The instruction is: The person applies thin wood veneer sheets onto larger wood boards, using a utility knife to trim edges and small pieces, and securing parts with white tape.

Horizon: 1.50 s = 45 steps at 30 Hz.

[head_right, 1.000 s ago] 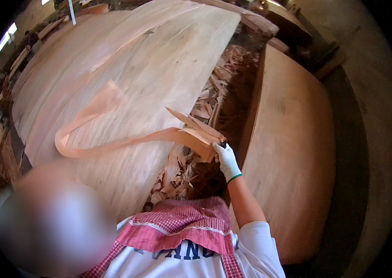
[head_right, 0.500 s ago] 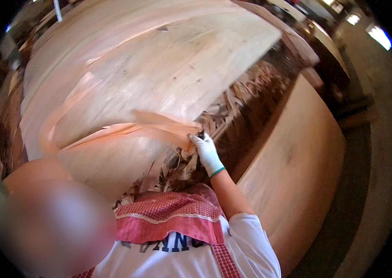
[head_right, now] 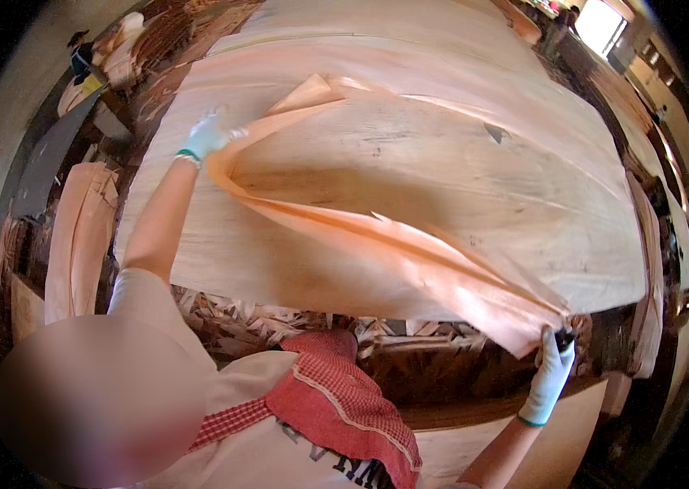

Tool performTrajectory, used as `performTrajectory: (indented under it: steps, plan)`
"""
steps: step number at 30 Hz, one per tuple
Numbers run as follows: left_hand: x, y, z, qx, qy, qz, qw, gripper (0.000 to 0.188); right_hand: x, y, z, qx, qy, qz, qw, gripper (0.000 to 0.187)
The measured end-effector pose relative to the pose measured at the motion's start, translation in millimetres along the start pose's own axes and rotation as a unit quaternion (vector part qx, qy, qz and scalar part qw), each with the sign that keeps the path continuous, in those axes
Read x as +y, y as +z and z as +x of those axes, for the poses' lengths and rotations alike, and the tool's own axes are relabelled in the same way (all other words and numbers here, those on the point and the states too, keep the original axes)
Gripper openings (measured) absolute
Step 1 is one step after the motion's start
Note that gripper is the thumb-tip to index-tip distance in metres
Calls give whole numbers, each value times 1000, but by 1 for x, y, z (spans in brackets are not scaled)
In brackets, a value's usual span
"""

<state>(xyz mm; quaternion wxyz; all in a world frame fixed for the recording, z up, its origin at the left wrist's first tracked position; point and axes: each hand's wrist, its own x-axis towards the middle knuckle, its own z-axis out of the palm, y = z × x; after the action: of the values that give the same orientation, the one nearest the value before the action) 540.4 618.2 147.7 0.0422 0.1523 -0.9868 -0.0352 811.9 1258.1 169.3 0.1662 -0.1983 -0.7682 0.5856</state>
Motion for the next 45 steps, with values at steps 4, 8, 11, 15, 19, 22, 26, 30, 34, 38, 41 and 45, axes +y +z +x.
performTrajectory:
  steps: [4, 8, 11, 15, 19, 22, 26, 30, 34, 38, 41, 45]
  plan:
    - [3, 91, 43, -91, -53, 113, 988, 63, 48, -29, 44, -16, 37, -13, 999, 12]
    - [21, 163, 92, -133, -124, 95, 979, 34, 33, -44, 73, -9, 50, -41, 998, 7]
    - [-113, 127, 130, -58, 127, 307, 941, 32, 59, -37, 131, -79, 46, 5, 996, 5]
    - [-10, 78, 128, -149, 110, -25, 982, 29, 58, -87, 225, -71, -10, -140, 988, 7]
    - [-29, 42, 79, -34, -237, -513, 824, 16, 81, -117, 335, -18, 23, -48, 998, 8]
    - [-14, 61, 29, 54, -257, -654, 710, 10, 111, -160, 418, -62, -16, 17, 998, 8]
    - [-10, 94, -82, 248, -26, -42, 967, 17, 135, -172, 490, -100, -81, 116, 985, 4]
    - [104, 169, -153, 239, -258, -753, 556, 21, 165, -218, 539, -46, -55, 81, 994, 26]
    - [187, 234, -218, 235, -316, -780, 487, 19, 245, -253, 575, -17, 69, 82, 994, 24]
    - [207, 275, -271, 42, -185, -74, 979, 40, 327, -296, 560, 89, 213, 86, 969, 12]
    - [190, 293, -284, -20, -210, -108, 971, 52, 343, -270, 508, 129, 281, 44, 950, 10]
    - [202, 295, -299, -11, -190, -137, 972, 50, 275, -200, 415, 134, 129, -110, 976, 24]
